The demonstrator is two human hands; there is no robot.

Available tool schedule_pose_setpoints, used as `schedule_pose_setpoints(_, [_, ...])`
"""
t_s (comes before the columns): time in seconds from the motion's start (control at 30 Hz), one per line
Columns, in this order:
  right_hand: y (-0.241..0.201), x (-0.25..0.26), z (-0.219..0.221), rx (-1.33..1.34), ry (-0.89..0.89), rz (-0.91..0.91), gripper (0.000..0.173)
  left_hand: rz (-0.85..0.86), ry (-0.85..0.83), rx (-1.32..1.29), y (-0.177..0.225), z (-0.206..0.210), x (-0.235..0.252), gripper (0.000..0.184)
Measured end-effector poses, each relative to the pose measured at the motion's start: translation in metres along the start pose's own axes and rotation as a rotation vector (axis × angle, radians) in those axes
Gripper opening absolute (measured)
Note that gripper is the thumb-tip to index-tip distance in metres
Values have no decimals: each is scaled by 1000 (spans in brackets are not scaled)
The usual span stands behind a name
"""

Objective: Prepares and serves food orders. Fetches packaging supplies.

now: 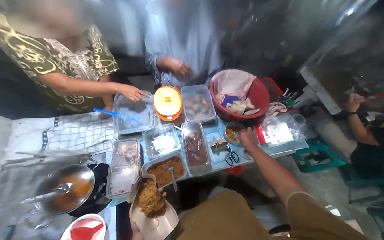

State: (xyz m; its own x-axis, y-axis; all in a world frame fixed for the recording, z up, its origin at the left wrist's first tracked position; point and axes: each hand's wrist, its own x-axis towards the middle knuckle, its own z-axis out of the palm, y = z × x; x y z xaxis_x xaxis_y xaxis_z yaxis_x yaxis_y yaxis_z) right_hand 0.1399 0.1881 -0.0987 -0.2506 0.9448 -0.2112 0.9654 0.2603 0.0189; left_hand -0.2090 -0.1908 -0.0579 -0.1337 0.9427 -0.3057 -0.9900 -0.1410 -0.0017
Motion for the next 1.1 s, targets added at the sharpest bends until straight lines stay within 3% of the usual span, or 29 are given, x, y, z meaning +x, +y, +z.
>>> schedule_pose_setpoints(0.1, [5, 20, -4, -61, -96, -1, 29, 138, -27, 101, -24, -9, 22, 68])
schedule_pose_setpoints(0.2, [13, 33, -7, -3, -139, 13, 28, 269, 71, 171, -72, 8, 42, 68])
schedule_pose_setpoints(0.3, [18, 40, -9, 64, -162, 9, 29, 359, 342, 319, -117, 20, 70, 71])
schedule_pose_setpoints(0.43, [14, 50, 3, 145, -215, -56, 32, 381, 400, 456, -149, 7, 106, 67])
schedule_pose_setpoints(0.57, [22, 50, 5, 247, -186, -16, 30, 507, 569, 736, -187, 63, 121, 50])
schedule_pose_setpoints(0.67, [36, 43, 7, 327, -104, -26, 26, 527, 665, 659, -208, 94, 141, 46])
schedule_pose_setpoints(0.93, [53, 24, -8, 538, -55, -6, 24, 396, 545, 481, -224, 82, 196, 55])
schedule_pose_setpoints(1.1, [40, -7, -55, 778, 107, -239, 20, 340, 442, 411, -224, 69, 219, 58])
